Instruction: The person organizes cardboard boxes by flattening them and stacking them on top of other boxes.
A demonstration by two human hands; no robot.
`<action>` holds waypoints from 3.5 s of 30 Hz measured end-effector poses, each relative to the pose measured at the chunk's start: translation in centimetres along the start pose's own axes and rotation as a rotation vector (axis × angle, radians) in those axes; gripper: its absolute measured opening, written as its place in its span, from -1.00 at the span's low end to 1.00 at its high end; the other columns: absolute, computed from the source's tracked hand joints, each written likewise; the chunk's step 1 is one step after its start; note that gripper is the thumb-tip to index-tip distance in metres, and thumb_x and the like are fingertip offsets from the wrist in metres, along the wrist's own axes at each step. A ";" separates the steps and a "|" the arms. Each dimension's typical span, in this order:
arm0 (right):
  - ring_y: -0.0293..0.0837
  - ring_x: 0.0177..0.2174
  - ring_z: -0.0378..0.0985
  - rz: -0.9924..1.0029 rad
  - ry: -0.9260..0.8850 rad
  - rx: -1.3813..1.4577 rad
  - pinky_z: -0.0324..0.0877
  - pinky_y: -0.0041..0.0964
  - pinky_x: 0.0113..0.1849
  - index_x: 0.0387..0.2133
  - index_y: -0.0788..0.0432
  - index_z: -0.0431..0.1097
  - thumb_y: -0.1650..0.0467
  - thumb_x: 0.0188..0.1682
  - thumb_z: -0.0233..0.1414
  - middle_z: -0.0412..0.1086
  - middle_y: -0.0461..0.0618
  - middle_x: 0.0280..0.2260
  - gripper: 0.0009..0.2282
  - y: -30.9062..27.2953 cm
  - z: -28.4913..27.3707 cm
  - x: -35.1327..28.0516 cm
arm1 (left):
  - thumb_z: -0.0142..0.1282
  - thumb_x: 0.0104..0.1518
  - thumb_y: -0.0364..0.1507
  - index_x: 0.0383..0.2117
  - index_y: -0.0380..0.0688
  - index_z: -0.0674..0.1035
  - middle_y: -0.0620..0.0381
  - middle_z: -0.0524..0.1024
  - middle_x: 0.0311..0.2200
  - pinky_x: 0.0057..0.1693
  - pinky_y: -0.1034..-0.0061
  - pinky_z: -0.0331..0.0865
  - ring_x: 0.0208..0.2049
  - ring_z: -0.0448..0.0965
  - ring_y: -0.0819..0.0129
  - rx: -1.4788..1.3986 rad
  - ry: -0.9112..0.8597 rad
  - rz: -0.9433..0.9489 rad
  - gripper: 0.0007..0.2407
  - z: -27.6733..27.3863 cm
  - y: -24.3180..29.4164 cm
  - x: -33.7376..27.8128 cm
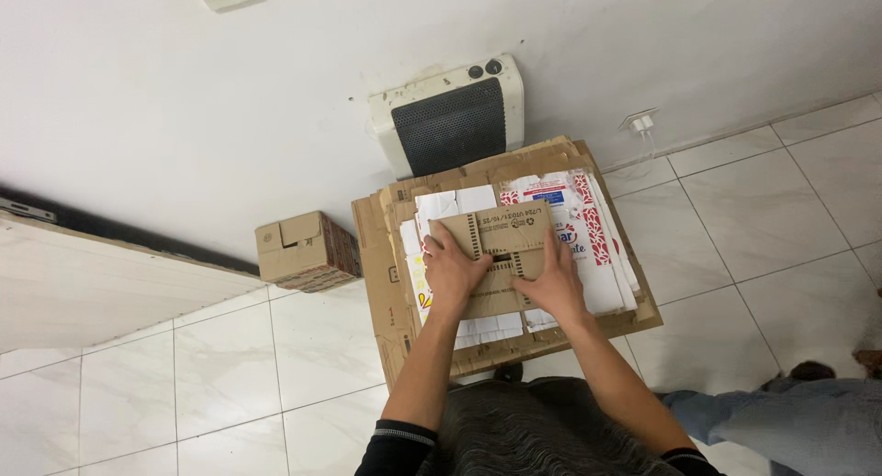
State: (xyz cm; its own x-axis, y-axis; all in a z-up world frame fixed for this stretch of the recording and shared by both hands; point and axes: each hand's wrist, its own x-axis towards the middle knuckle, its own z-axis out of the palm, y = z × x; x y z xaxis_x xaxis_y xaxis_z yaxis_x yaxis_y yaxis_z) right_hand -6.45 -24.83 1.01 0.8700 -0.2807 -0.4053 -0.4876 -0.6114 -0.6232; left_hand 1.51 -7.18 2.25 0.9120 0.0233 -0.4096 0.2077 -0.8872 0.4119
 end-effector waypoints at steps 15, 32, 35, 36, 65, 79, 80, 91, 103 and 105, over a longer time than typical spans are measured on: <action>0.19 0.11 0.53 -0.081 -0.195 1.164 0.21 0.36 0.18 0.47 -0.06 0.21 0.07 0.18 -0.27 0.46 0.18 0.22 -0.40 23.5 6.9 10.2 | 0.20 -0.01 0.00 0.28 -0.06 0.58 -0.11 0.58 0.00 -0.03 0.16 0.51 -0.11 0.55 0.06 -1.221 -0.157 -0.210 -0.32 9.7 -16.2 12.0; 0.26 0.32 0.26 -0.408 0.103 1.025 0.25 0.24 0.25 0.48 -0.01 0.08 -0.22 0.10 -0.41 0.23 0.16 0.32 -0.18 8.9 -3.5 2.8 | -0.51 0.32 0.28 0.58 0.06 0.17 -0.19 0.18 0.31 0.37 -0.33 0.10 0.35 0.14 -0.17 -1.131 -0.166 0.312 -0.20 -3.0 -6.1 0.7; 0.20 0.30 0.28 -0.413 0.129 1.006 0.29 0.19 0.22 0.46 0.01 0.07 -0.20 0.07 -0.28 0.22 0.11 0.27 -0.19 8.6 -4.2 2.4 | -0.36 0.35 0.24 0.57 0.00 0.21 0.00 0.39 0.05 0.24 -0.07 0.49 0.12 0.40 0.16 -1.125 -0.147 0.300 -0.22 -2.4 -6.6 1.2; 0.09 0.29 0.30 -0.380 0.153 1.043 0.31 0.08 0.22 0.43 -0.04 0.10 -0.21 0.04 -0.22 0.24 -0.04 0.21 -0.20 8.9 -4.2 2.5 | -0.33 0.35 0.24 0.57 -0.03 0.21 0.02 0.40 -0.02 0.21 0.00 0.52 0.07 0.41 0.21 -1.103 -0.142 0.281 -0.22 -2.5 -6.7 1.1; 0.51 0.44 -0.09 -0.148 0.163 0.312 -0.02 0.63 0.29 0.60 0.01 -0.23 0.16 -0.22 0.15 -0.11 0.46 0.48 0.03 1.8 -7.2 -3.1 | 0.11 -0.09 0.04 0.53 0.20 0.23 -0.24 0.17 0.49 0.40 -0.17 0.34 0.34 0.44 -0.41 -0.188 -0.088 0.239 -0.13 -4.3 0.9 4.8; 0.40 0.19 0.37 -0.266 -0.044 1.091 0.20 0.60 0.18 0.59 -0.12 -0.12 0.11 -0.09 -0.24 0.19 0.29 0.38 -0.18 19.7 0.2 7.8 | -0.45 0.09 0.44 0.62 0.23 0.07 -0.05 -0.07 0.63 0.59 -0.07 -0.13 0.58 -0.03 -0.19 -0.969 -0.316 -0.126 -0.04 -9.8 0.9 -3.0; 0.38 0.27 0.27 -0.311 -0.040 1.095 0.14 0.61 0.22 0.59 -0.12 -0.14 0.02 -0.05 -0.29 0.14 0.29 0.42 -0.18 19.7 0.2 7.8 | -0.50 0.18 0.40 0.61 0.13 0.11 -0.11 0.03 0.60 0.58 0.01 -0.06 0.56 0.04 -0.16 -1.063 -0.347 -0.044 -0.08 -7.2 -1.1 -0.6; 0.50 0.42 -0.12 -0.310 -0.067 0.419 -0.24 0.56 0.40 0.55 0.24 -0.18 0.18 -0.45 0.60 -0.09 0.44 0.49 0.30 21.2 4.9 5.2 | 0.12 0.35 -0.14 0.16 -0.24 0.50 -0.20 0.48 0.05 0.21 0.20 0.17 0.04 0.37 0.00 -0.798 -0.173 0.192 -0.56 9.0 -10.0 23.7; 0.20 0.39 0.13 -0.277 0.042 0.619 -0.06 0.39 0.42 0.48 0.05 0.10 0.46 -0.07 0.36 0.23 0.15 0.39 -0.19 17.0 1.1 4.0 | -0.10 0.37 0.03 0.15 0.06 0.57 0.18 0.57 -0.08 0.23 0.49 0.36 -0.06 0.54 0.44 -0.575 0.462 0.414 -0.55 8.2 -9.4 14.5; 0.14 0.34 0.27 -0.394 0.144 0.751 0.14 0.35 0.37 0.44 0.05 0.12 0.56 -0.07 0.27 0.33 0.12 0.31 -0.24 19.2 1.3 5.5 | -0.43 0.38 0.16 0.29 0.20 0.43 0.15 0.48 0.03 0.39 0.24 0.35 0.11 0.56 0.22 -0.671 0.359 0.494 -0.43 3.0 -6.3 11.2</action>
State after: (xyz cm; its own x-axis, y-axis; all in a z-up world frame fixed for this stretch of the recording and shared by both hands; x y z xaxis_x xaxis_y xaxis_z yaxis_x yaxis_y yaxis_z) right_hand -11.15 -37.15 -14.05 0.9619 -0.2731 -0.0095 -0.0230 -0.0462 -0.9987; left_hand 9.35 -2.70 -7.40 0.9840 -0.0470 0.1720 -0.1767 -0.3820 0.9071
